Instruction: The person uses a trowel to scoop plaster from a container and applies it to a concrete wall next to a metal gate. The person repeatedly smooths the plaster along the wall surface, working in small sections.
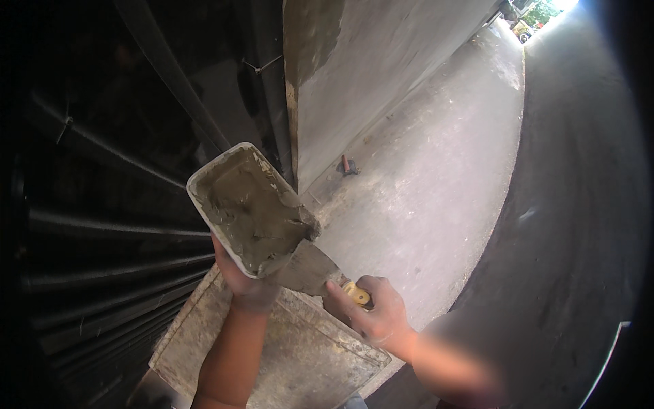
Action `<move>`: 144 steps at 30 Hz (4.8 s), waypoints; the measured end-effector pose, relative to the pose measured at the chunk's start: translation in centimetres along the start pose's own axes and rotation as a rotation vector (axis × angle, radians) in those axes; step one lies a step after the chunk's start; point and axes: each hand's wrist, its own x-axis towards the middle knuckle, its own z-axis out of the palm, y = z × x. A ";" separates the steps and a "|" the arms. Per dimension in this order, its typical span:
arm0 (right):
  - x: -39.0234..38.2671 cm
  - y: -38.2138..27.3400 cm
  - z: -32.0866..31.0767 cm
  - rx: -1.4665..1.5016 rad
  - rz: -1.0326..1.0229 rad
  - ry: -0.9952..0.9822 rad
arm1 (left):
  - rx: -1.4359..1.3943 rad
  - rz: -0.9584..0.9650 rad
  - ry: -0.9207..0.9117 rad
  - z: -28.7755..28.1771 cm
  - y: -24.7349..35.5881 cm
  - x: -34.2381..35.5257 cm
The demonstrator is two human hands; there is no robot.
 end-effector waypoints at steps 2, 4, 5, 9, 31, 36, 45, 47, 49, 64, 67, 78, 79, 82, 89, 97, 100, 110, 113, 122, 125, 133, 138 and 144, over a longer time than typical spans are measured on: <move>-0.8 2.4 0.1 -0.012 -0.048 0.007 | -0.081 -0.101 0.042 -0.5 0.1 -0.1; -1.7 4.4 1.4 -0.016 -0.046 0.052 | -0.231 -0.194 0.088 -0.6 0.4 0.1; -1.7 4.9 2.6 -0.027 0.067 0.168 | -0.287 -0.187 0.093 -0.3 0.6 0.2; 6.6 6.9 4.8 0.137 0.199 0.427 | 0.144 -0.008 0.013 -1.5 0.3 -0.5; 21.2 12.4 16.3 0.323 0.047 0.668 | -0.241 -0.432 0.229 -4.8 1.0 -2.3; 15.8 13.5 18.1 0.287 0.181 0.470 | 0.689 -0.013 -0.047 -5.4 -0.2 -3.0; 21.2 9.6 14.1 0.381 0.165 0.719 | 0.534 -0.073 0.107 -3.9 -0.1 -2.5; 22.3 9.7 14.6 0.410 0.163 0.732 | 0.984 0.196 -0.133 -4.9 0.0 -2.2; 20.9 10.6 16.9 0.391 0.195 0.666 | 0.960 0.167 -0.161 -5.5 -0.1 -2.6; 18.9 7.3 17.5 0.592 0.229 0.846 | -0.147 -0.348 0.195 -6.3 -0.6 -2.9; 21.8 6.0 17.5 0.491 0.191 0.923 | 0.835 0.134 -0.039 -6.6 -0.9 -3.0; 25.4 6.2 17.7 0.402 0.207 0.910 | 1.342 0.476 -0.180 -8.6 -0.7 -3.6; 25.3 6.6 18.3 0.390 0.204 0.912 | 1.371 0.491 -0.180 -8.9 -0.8 -3.7; 25.1 7.6 20.2 0.387 0.163 0.931 | 1.444 0.535 -0.186 -9.5 -1.1 -4.3; 22.5 9.7 24.7 0.510 0.286 0.779 | 1.502 0.734 -0.144 -10.9 -2.3 -4.7; 10.6 12.5 21.5 0.509 0.420 0.497 | 1.166 0.373 -0.345 -7.7 1.2 -1.7; 10.6 11.6 16.6 0.417 0.337 0.517 | 1.229 0.417 -0.209 -6.0 0.4 -1.9; 22.9 11.1 17.2 0.420 0.025 0.743 | 0.938 0.240 -0.054 -7.7 -0.6 -3.0; 24.8 11.4 17.1 0.444 -0.019 0.768 | 0.834 0.156 -0.030 -7.8 -0.5 -3.1; 26.0 12.4 17.9 0.476 -0.049 0.768 | 0.719 0.052 0.009 -7.8 -0.3 -3.7; 25.7 12.5 18.1 0.520 -0.008 0.726 | 0.694 0.031 0.018 -7.9 -0.3 -3.7; 25.0 13.5 19.3 0.505 -0.012 0.696 | 0.628 -0.021 0.034 -8.1 -0.2 -4.1; 23.3 14.1 20.8 0.396 0.105 0.616 | 0.593 -0.039 0.038 -8.2 -0.1 -4.3; 23.4 12.5 18.6 0.468 0.149 0.683 | 0.557 -0.061 0.048 -8.4 0.0 -4.7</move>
